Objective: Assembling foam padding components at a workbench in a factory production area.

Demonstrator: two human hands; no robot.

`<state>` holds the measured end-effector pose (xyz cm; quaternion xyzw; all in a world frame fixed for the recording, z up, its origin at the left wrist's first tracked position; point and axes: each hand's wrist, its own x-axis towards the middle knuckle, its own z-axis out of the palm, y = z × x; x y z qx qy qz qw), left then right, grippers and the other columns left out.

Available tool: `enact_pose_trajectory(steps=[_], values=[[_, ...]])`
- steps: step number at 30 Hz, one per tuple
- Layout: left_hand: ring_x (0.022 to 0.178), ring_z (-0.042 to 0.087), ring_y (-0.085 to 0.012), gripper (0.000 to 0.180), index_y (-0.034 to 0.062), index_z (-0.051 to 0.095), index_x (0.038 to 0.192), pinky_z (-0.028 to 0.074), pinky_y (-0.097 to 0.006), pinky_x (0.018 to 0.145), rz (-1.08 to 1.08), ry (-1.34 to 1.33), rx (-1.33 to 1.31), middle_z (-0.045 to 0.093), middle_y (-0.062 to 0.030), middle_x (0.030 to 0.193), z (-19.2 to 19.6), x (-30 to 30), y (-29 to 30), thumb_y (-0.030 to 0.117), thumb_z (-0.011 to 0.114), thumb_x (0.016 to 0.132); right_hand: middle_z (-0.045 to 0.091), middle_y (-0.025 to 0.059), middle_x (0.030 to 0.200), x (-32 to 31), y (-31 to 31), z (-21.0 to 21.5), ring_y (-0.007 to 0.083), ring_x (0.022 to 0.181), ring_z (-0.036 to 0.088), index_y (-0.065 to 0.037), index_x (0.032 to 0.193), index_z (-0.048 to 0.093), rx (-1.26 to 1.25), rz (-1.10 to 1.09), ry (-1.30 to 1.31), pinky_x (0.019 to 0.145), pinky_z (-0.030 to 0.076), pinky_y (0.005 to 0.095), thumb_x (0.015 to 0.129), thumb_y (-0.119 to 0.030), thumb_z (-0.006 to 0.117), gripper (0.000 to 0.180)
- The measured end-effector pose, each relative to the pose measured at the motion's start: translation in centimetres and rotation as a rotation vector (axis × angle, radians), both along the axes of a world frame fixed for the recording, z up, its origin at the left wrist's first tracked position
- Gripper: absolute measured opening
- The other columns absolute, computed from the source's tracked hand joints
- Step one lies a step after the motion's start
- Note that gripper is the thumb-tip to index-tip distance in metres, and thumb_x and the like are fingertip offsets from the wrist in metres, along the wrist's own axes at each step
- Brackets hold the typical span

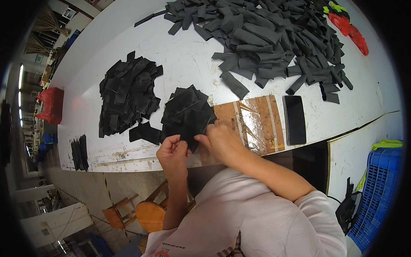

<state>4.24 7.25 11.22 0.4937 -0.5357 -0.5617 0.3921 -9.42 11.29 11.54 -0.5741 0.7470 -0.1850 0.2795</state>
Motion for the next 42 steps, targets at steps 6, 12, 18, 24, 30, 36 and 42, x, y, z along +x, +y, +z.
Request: enact_pose_trajectory(steps=[6, 12, 18, 24, 30, 36, 42], values=[[0.056, 0.051, -0.0067, 0.01, -0.0029, 0.055, 0.082, 0.041, -0.019, 0.05, -0.083, -0.012, -0.042, 0.056, -0.0027, 0.066, 1.5, -0.4, 1.3, -0.003, 0.057, 0.073, 0.052, 0.0092, 0.07, 1.0, 1.4, 2.0, 0.0256, 0.065, 0.051, -0.003, 0.081, 0.056, -0.65, -0.101, -0.372, 0.053, 0.04, 0.0314, 0.072, -0.014, 0.062, 0.016], [0.054, 0.049, -0.004, 0.007, -0.0019, 0.056, 0.081, 0.038, -0.016, 0.046, 0.052, -0.338, -0.43, 0.055, -0.0016, 0.062, 0.2, -0.9, 2.3, -0.002, 0.057, 0.074, 0.048, 0.0096, 0.071, 1.5, 1.3, 1.1, 0.0282, 0.069, 0.051, -0.006, 0.068, 0.049, -0.545, 0.076, -0.051, 0.057, 0.042, 0.0371, 0.065, -0.009, 0.055, 0.008], [0.041, 0.037, -0.0021, 0.019, 0.0005, 0.051, 0.092, 0.028, -0.015, 0.038, 0.044, 0.28, 0.206, 0.055, -0.0049, 0.068, 0.4, 0.3, 1.2, -0.006, 0.053, 0.074, 0.05, 0.0091, 0.068, 1.3, 1.0, -0.3, 0.0248, 0.062, 0.053, 0.0, 0.077, 0.054, -0.583, -0.045, -0.185, 0.054, 0.042, 0.0321, 0.071, -0.002, 0.056, 0.006], [0.038, 0.031, -0.0031, 0.027, 0.0008, 0.047, 0.097, 0.024, -0.015, 0.036, -0.146, 0.526, 0.563, 0.051, -0.0049, 0.069, 2.4, 1.0, 1.2, -0.009, 0.046, 0.071, 0.047, -0.002, 0.059, 0.7, 1.3, -0.6, 0.0079, 0.052, 0.044, 0.0, 0.081, 0.057, 0.052, -0.23, -1.45, 0.048, 0.036, 0.0209, 0.079, -0.01, 0.056, 0.01], [0.039, 0.035, -0.0026, 0.022, -0.0019, 0.05, 0.09, 0.027, -0.016, 0.035, 0.087, 0.053, -0.066, 0.052, -0.0042, 0.072, -0.1, -0.9, 3.0, -0.009, 0.046, 0.069, 0.046, -0.0029, 0.064, 1.6, 2.4, -0.7, 0.0041, 0.051, 0.037, -0.007, 0.076, 0.05, 0.095, -0.116, -1.542, 0.043, 0.028, 0.0175, 0.083, -0.024, 0.053, 0.019], [0.037, 0.033, -0.005, 0.032, -0.0035, 0.045, 0.102, 0.027, -0.016, 0.033, -0.207, 0.642, 0.582, 0.053, -0.0138, 0.086, 1.2, 0.8, 2.7, -0.01, 0.046, 0.07, 0.049, -0.0018, 0.065, 0.0, 3.8, -0.4, 0.0049, 0.056, 0.045, -0.006, 0.076, 0.053, 0.062, -0.263, -1.496, 0.048, 0.035, 0.0179, 0.082, -0.021, 0.053, 0.016], [0.047, 0.046, -0.0048, 0.043, -0.007, 0.042, 0.112, 0.034, -0.014, 0.039, -0.473, 0.586, 0.446, 0.057, -0.012, 0.081, 4.5, -0.9, 3.3, -0.008, 0.047, 0.069, 0.052, 0.0045, 0.076, -1.1, 5.1, 2.0, 0.0148, 0.066, 0.052, -0.001, 0.078, 0.052, -0.19, -0.168, -1.363, 0.06, 0.043, 0.0245, 0.08, -0.011, 0.052, 0.01]])
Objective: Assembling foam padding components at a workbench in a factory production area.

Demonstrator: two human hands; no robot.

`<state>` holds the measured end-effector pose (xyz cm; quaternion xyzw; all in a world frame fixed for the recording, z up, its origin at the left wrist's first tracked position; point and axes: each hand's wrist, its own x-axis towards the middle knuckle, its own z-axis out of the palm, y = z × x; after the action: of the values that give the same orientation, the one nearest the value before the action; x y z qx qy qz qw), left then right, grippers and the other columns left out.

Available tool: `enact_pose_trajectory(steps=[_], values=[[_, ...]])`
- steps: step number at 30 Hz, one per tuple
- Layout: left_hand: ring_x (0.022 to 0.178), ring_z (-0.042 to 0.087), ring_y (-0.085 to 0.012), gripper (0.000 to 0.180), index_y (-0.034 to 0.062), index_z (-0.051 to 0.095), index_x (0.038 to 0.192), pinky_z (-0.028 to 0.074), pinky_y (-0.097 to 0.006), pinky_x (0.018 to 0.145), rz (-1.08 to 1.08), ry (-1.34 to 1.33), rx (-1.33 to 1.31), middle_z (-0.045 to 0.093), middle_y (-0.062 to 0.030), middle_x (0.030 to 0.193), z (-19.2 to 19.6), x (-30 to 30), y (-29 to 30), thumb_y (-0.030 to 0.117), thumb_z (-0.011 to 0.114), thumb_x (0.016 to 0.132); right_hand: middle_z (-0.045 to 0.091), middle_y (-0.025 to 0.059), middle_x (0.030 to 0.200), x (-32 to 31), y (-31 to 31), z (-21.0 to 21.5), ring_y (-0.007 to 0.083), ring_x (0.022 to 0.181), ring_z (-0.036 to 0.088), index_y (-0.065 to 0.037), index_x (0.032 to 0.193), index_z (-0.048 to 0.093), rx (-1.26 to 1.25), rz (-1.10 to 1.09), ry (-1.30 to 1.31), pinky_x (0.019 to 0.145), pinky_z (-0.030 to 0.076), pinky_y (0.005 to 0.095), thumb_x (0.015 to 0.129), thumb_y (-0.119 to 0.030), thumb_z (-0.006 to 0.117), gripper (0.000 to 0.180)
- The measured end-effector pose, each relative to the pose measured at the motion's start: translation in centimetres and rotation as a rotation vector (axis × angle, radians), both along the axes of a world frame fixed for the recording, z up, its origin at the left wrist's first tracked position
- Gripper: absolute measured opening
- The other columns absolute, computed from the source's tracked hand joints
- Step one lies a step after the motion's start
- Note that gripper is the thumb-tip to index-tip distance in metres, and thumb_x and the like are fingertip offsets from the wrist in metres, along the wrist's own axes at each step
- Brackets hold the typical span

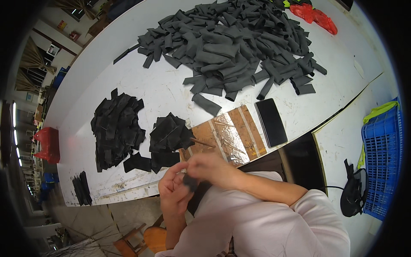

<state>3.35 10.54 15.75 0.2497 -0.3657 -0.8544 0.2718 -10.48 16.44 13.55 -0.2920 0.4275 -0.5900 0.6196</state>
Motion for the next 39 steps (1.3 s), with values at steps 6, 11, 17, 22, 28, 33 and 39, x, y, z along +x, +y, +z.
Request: enact_pose_trajectory(steps=[6, 11, 17, 22, 28, 33, 39], values=[[0.081, 0.048, -0.0093, 0.023, -0.0019, 0.054, 0.09, 0.04, -0.018, 0.065, 0.249, -0.309, -0.983, 0.046, -0.0087, 0.103, 0.7, -1.8, 0.7, -0.013, 0.046, 0.071, 0.05, 0.0114, 0.078, -0.9, 0.7, 4.2, 0.0238, 0.069, 0.052, 0.0, 0.074, 0.051, -0.419, -0.326, 0.924, 0.06, 0.042, 0.0284, 0.071, 0.001, 0.056, 0.006], [0.069, 0.051, -0.0072, 0.017, -0.0017, 0.048, 0.092, 0.039, -0.016, 0.049, 0.191, -0.066, -0.341, 0.053, -0.0101, 0.094, 2.7, -4.1, 0.8, -0.01, 0.043, 0.077, 0.046, 0.0097, 0.075, -1.8, 0.5, 6.7, 0.0204, 0.06, 0.047, -0.001, 0.072, 0.051, -0.369, -0.437, 1.049, 0.051, 0.038, 0.0259, 0.069, 0.001, 0.058, 0.008], [0.036, 0.034, -0.0002, 0.019, 0.0002, 0.043, 0.096, 0.023, -0.014, 0.032, -0.192, 0.503, 0.212, 0.056, -0.0118, 0.086, 5.6, -4.8, -2.3, -0.006, 0.046, 0.079, 0.043, 0.0012, 0.073, -4.2, -0.8, 9.3, 0.007, 0.06, 0.041, -0.003, 0.071, 0.045, -0.229, -0.246, 0.396, 0.053, 0.033, 0.0188, 0.079, -0.011, 0.053, 0.014], [0.031, 0.031, -0.0022, 0.03, 0.0, 0.036, 0.113, 0.023, -0.015, 0.031, -0.34, 0.749, 0.672, 0.054, -0.0108, 0.085, 3.2, -5.7, -4.5, 0.0, 0.039, 0.083, 0.043, -0.0042, 0.062, -5.5, -2.8, 8.5, 0.0043, 0.051, 0.036, -0.006, 0.069, 0.047, -0.066, -0.085, 0.261, 0.047, 0.029, 0.0173, 0.081, -0.02, 0.055, 0.02], [0.034, 0.031, -0.0012, 0.023, 0.0022, 0.045, 0.106, 0.023, -0.015, 0.032, -0.205, 0.423, 0.784, 0.056, -0.0072, 0.091, -4.3, -6.1, -4.4, 0.003, 0.042, 0.083, 0.047, -0.001, 0.058, -6.1, -1.8, 1.2, 0.0062, 0.046, 0.043, -0.005, 0.069, 0.051, 0.235, -0.06, 0.004, 0.043, 0.037, 0.0188, 0.082, -0.02, 0.053, 0.019], [0.037, 0.031, -0.0006, 0.029, 0.0023, 0.041, 0.112, 0.024, -0.013, 0.034, -0.155, 0.335, 0.475, 0.055, -0.0065, 0.084, -2.0, -6.0, -3.1, 0.004, 0.045, 0.083, 0.048, -0.0011, 0.059, -6.1, -1.8, 1.5, 0.0058, 0.049, 0.043, -0.005, 0.069, 0.05, 0.073, -0.045, 0.117, 0.045, 0.036, 0.0185, 0.081, -0.019, 0.055, 0.019], [0.039, 0.034, -0.0021, 0.036, 0.0005, 0.038, 0.113, 0.026, -0.014, 0.035, -0.003, 0.102, -0.251, 0.052, -0.0045, 0.075, 0.1, -5.1, -2.2, 0.008, 0.052, 0.08, 0.043, -0.0041, 0.062, -6.9, -3.5, 2.2, 0.0056, 0.054, 0.042, -0.006, 0.072, 0.051, 0.003, 0.137, 0.322, 0.049, 0.035, 0.0189, 0.08, -0.018, 0.053, 0.014]])
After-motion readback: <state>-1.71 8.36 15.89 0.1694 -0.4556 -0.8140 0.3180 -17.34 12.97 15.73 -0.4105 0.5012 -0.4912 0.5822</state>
